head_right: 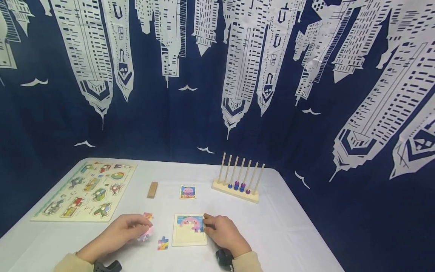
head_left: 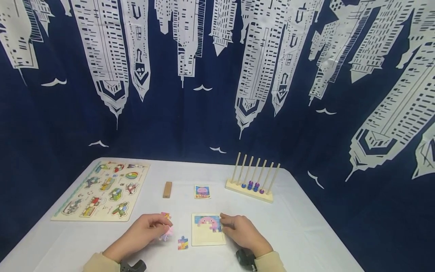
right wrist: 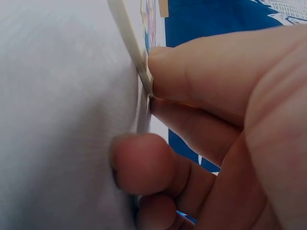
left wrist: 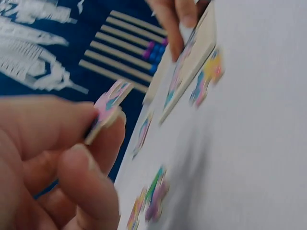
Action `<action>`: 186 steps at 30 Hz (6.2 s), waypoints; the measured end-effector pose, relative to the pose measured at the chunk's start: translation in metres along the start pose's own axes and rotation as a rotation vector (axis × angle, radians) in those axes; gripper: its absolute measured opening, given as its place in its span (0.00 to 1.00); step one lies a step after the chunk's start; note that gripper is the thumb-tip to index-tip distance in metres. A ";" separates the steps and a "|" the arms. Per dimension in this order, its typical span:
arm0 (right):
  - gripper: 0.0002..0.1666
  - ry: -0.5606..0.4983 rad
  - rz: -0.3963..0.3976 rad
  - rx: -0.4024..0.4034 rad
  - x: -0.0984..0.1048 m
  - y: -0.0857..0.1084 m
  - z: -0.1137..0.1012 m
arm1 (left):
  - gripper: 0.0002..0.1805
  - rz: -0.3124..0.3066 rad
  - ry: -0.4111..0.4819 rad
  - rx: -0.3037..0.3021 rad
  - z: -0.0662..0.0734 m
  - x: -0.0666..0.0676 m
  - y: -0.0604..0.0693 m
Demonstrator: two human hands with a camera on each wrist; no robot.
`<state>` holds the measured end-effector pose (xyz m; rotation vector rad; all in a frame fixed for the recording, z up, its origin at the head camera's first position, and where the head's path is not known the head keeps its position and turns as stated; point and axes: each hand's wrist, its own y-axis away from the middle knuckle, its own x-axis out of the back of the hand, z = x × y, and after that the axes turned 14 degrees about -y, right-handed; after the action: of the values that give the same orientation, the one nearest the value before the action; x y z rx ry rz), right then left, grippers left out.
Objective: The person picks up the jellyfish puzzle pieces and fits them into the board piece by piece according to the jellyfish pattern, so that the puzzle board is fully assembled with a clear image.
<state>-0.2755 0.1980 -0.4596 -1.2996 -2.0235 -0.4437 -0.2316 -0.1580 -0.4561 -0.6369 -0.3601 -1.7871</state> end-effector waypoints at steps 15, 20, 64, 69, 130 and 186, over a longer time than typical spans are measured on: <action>0.20 -0.004 -0.006 0.009 0.001 0.000 0.001 | 0.06 -0.003 -0.125 0.024 0.042 -0.046 -0.050; 0.20 -0.013 -0.005 0.017 0.002 0.001 0.001 | 0.09 -0.017 -0.179 0.035 0.050 -0.067 -0.066; 0.19 -0.014 0.006 0.030 -0.001 -0.001 0.003 | 0.18 0.027 -0.520 0.136 0.066 -0.087 -0.094; 0.19 -0.018 0.003 0.009 -0.002 -0.001 0.002 | 0.22 0.172 -0.225 0.197 0.068 -0.054 -0.079; 0.19 -0.006 0.013 0.005 -0.002 0.001 -0.002 | 0.10 0.216 -0.573 0.141 -0.017 -0.015 0.001; 0.20 -0.020 -0.023 0.007 -0.007 -0.004 0.002 | 0.06 0.061 -0.325 -0.075 0.018 -0.071 -0.055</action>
<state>-0.2773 0.1924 -0.4656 -1.2828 -2.0568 -0.4348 -0.2647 -0.0764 -0.4795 -0.9855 -0.4891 -1.6456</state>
